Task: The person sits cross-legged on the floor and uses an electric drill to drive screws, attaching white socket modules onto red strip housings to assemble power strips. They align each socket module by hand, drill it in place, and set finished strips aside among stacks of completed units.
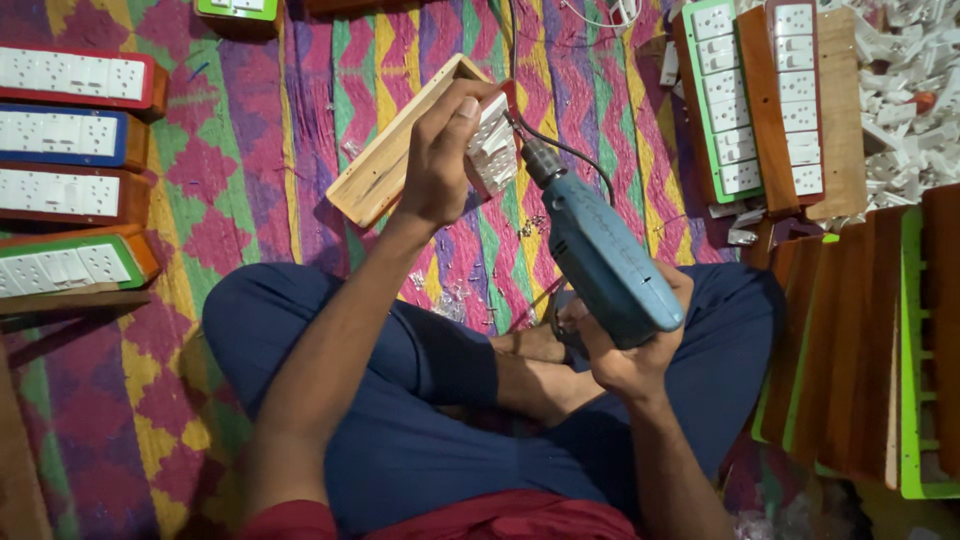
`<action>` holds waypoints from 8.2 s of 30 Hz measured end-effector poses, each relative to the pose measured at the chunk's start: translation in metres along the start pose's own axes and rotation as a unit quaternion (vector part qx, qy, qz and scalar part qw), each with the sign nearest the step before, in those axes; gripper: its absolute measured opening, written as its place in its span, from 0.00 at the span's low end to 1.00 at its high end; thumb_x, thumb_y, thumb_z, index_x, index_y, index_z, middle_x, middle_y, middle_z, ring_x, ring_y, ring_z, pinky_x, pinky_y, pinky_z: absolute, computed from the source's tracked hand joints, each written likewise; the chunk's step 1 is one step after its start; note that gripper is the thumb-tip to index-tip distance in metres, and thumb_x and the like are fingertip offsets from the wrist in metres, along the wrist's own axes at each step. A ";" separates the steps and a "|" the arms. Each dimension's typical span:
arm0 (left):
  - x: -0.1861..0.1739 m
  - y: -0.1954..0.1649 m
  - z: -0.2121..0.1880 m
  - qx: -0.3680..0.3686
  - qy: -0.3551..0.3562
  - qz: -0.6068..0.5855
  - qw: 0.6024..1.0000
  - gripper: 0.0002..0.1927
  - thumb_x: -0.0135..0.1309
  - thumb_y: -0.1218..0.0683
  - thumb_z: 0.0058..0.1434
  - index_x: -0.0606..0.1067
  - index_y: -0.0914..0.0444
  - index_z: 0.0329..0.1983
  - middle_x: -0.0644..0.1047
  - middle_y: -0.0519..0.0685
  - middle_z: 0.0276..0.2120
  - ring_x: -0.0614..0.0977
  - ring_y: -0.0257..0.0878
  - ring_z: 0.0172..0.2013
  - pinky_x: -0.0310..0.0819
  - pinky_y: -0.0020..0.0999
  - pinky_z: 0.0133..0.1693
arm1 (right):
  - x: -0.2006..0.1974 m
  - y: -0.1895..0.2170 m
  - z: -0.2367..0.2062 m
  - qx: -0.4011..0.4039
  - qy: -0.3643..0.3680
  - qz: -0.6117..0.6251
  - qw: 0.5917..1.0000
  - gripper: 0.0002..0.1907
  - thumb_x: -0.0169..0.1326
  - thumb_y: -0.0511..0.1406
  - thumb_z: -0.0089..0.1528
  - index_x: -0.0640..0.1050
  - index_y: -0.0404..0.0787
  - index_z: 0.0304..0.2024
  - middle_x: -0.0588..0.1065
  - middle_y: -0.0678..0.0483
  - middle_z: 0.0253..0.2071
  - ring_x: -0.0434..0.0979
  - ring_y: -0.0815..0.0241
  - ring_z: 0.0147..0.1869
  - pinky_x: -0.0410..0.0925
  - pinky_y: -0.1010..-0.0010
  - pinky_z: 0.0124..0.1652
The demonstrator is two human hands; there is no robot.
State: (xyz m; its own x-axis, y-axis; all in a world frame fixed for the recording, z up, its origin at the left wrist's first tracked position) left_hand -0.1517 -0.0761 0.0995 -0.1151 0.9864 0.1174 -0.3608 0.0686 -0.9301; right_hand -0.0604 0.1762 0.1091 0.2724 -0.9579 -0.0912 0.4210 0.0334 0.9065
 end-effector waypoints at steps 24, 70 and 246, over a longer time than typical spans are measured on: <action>-0.004 0.003 0.001 -0.003 0.003 0.060 0.998 0.19 0.35 0.50 0.78 0.73 0.66 0.54 0.74 0.46 0.33 0.76 0.32 0.33 0.70 0.31 0.37 | -0.001 -0.014 0.004 0.099 -0.028 0.076 0.992 0.14 0.56 0.21 0.66 0.72 0.27 0.53 0.77 0.44 0.41 0.82 0.53 0.38 0.79 0.62 0.42; -0.058 -0.013 -0.002 -0.056 0.005 0.132 0.990 0.20 0.59 0.46 0.73 0.74 0.63 0.30 0.74 0.42 0.25 0.72 0.25 0.26 0.65 0.24 0.28 | 0.024 0.008 0.000 0.083 0.024 0.047 0.995 0.32 0.61 0.22 0.60 0.58 0.32 0.61 0.75 0.40 0.52 0.84 0.49 0.51 0.79 0.60 0.52; -0.020 0.031 -0.010 -0.024 0.025 -0.017 0.999 0.30 0.31 0.43 0.71 0.76 0.71 0.50 0.81 0.55 0.37 0.82 0.40 0.37 0.77 0.37 0.43 | -0.008 -0.011 0.000 0.151 -0.008 0.146 0.978 0.12 0.54 0.20 0.67 0.70 0.22 0.53 0.77 0.40 0.39 0.84 0.49 0.40 0.81 0.56 0.46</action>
State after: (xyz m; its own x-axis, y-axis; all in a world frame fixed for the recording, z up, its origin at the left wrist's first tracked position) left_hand -0.1510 -0.0923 0.0649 -0.0576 0.9894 0.1332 -0.3192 0.1082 -0.9415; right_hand -0.0672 0.1830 0.0998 0.3283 -0.9244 0.1940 0.0510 0.2224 0.9736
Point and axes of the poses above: each hand's wrist, its own z-axis towards the middle knuckle, its own x-axis out of the palm, y = z × x, the point moved 9 cm from there along z, towards the middle knuckle
